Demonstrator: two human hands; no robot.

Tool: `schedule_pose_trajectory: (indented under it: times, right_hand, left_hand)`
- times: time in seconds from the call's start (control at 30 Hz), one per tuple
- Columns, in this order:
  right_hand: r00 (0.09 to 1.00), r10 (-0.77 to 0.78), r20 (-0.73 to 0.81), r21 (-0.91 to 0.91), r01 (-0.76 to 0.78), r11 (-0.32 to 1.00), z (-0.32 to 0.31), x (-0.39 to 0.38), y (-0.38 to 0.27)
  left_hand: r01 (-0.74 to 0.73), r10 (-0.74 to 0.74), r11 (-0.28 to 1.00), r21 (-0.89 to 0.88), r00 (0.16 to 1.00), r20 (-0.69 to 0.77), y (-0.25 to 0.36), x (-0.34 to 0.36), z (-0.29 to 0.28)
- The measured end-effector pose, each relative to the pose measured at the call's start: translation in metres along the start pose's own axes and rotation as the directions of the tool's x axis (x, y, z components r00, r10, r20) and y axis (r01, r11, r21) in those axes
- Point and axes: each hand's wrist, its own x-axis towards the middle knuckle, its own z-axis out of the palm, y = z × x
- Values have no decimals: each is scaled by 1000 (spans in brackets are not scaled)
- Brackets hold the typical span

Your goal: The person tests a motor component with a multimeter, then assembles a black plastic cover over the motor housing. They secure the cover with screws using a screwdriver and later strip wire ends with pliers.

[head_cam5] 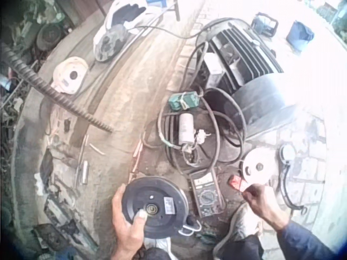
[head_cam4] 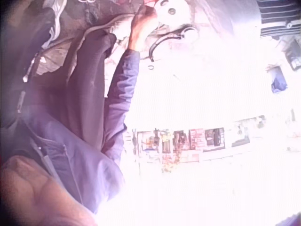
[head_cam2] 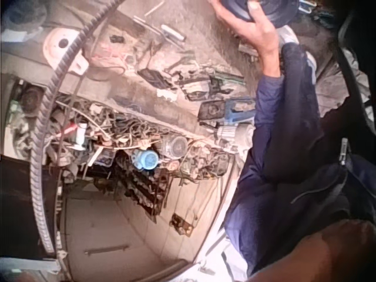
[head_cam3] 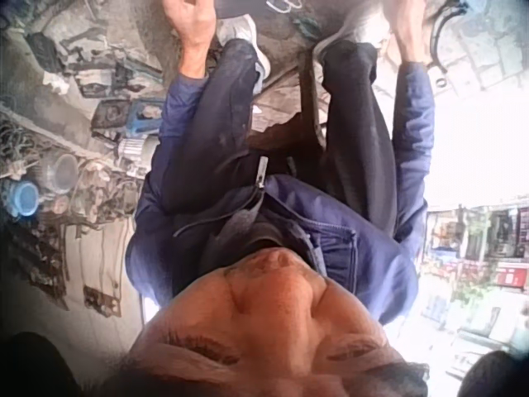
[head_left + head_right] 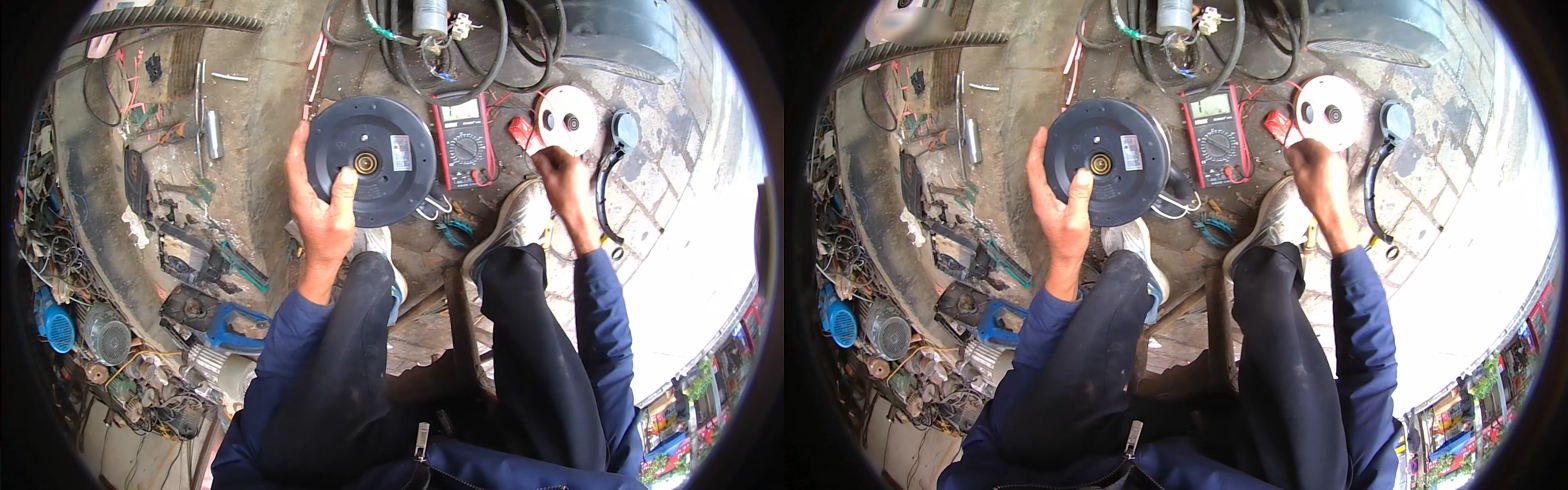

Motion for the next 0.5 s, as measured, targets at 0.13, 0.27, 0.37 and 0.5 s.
schedule_pose_trajectory:
  times: [0.13, 0.27, 0.37, 0.5]
  right_hand:
    - [995, -84, -58, -101, 78, 992, 42, -7, 48]
    - [946, -281, -163, -137, 260, 956, 64, -1, 56]
    - [919, -372, -128, -234, 336, 912, 70, 8, 61]
    - [860, -496, -122, -261, 454, 852, 76, 17, 77]
  left_hand:
    - [1, -1, 999, 37, 1000, 11, 1, 0, -2]
    - [14, -14, 1000, 2, 1000, 22, 0, 1, -2]
    - [24, -23, 1000, -21, 999, 23, 0, 1, -2]
    - [44, -43, 997, -65, 999, 10, -4, -1, -3]
